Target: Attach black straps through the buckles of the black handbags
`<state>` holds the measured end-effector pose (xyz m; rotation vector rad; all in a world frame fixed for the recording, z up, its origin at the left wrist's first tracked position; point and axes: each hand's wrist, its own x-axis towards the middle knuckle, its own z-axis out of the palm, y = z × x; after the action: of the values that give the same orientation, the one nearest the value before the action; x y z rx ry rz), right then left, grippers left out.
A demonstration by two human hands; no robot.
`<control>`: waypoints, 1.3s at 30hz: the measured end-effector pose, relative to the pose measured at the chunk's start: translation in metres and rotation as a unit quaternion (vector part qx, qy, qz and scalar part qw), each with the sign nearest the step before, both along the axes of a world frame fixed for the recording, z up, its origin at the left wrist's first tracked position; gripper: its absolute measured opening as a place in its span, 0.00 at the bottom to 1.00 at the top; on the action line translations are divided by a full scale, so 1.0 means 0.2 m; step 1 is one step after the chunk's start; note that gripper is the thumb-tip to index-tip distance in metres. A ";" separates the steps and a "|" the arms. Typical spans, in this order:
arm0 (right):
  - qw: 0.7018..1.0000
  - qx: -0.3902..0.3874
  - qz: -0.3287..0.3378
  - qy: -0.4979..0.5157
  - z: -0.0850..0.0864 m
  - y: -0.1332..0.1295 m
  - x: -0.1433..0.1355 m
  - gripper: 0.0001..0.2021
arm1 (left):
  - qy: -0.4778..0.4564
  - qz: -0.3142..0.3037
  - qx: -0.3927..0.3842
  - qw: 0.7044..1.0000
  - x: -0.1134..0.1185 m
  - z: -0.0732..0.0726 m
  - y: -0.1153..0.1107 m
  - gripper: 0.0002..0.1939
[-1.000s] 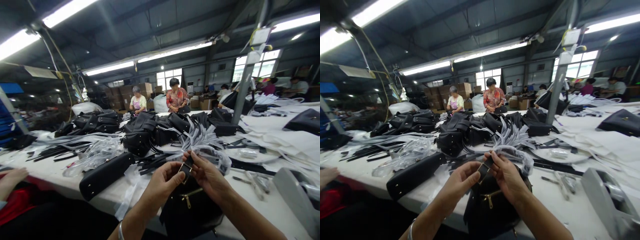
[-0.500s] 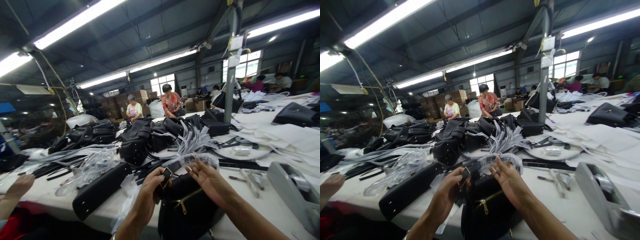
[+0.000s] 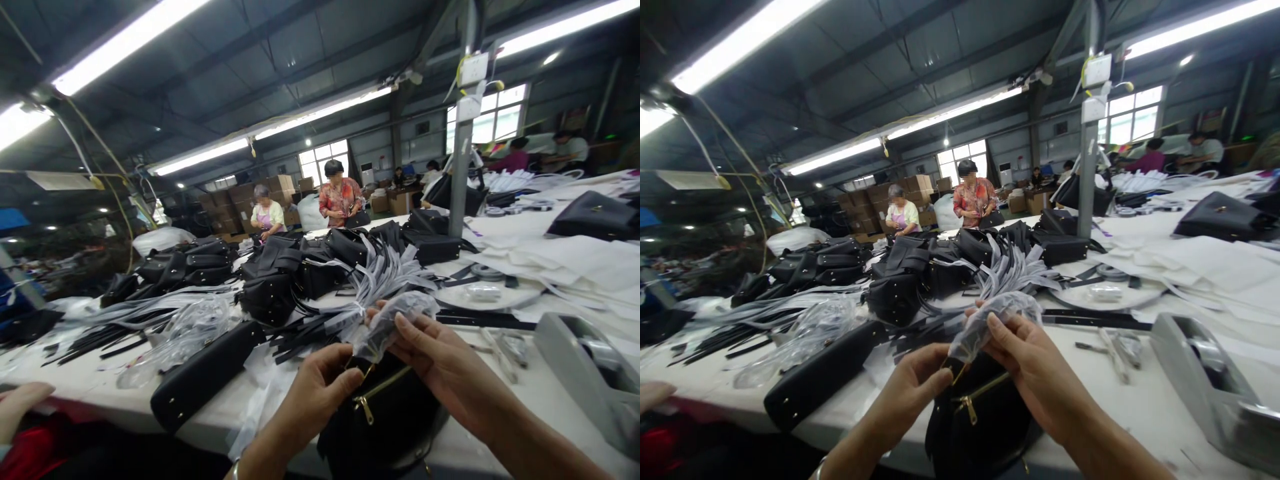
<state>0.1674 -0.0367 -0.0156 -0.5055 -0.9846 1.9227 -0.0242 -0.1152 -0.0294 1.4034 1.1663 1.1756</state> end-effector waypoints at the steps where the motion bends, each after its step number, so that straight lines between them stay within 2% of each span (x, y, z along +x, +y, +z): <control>1: 1.000 0.003 -0.002 -0.008 0.00 0.00 0.00 0.16 | 0.003 -0.002 0.006 1.000 0.01 0.00 0.00 0.26; 5: 0.999 -0.018 -0.027 -0.019 0.00 0.01 0.02 0.15 | 0.001 -0.029 0.026 0.999 -0.01 -0.01 -0.01 0.35; 10: 0.999 -0.024 -0.028 -0.026 0.03 0.01 0.01 0.16 | -0.001 -0.042 0.022 0.999 -0.03 -0.03 -0.03 0.25; 17: 0.998 0.013 -0.043 -0.031 0.02 -0.01 -0.02 0.15 | -0.087 0.068 -0.012 0.994 0.04 -0.05 0.00 0.17; 22: 0.998 0.012 -0.061 -0.030 0.02 0.00 -0.01 0.14 | -0.055 0.086 -0.002 0.995 0.08 -0.02 0.01 0.17; 27: 0.996 -0.031 -0.076 -0.016 0.04 -0.01 0.01 0.15 | -0.027 0.104 -0.001 0.994 0.08 -0.02 0.01 0.15; 30: 0.998 -0.039 -0.046 -0.022 0.00 -0.05 0.00 0.15 | 0.006 0.115 0.028 0.993 0.10 -0.04 0.00 0.13; 33: 0.999 -0.030 -0.005 -0.038 -0.08 -0.10 -0.04 0.16 | 0.034 0.115 0.059 0.991 0.12 -0.07 0.00 0.13; 37: 0.999 -0.007 -0.022 -0.038 -0.17 -0.15 -0.08 0.17 | 0.019 0.137 0.091 0.986 0.15 -0.11 0.00 0.11; 39: 0.999 -0.003 -0.033 -0.034 -0.19 -0.16 -0.09 0.17 | 0.014 0.170 0.128 0.977 0.15 -0.13 0.00 0.18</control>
<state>0.1490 -0.0695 -0.0536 -0.6038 -0.9935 1.8611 0.0050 -0.1150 -0.0558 1.4488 1.3485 1.5986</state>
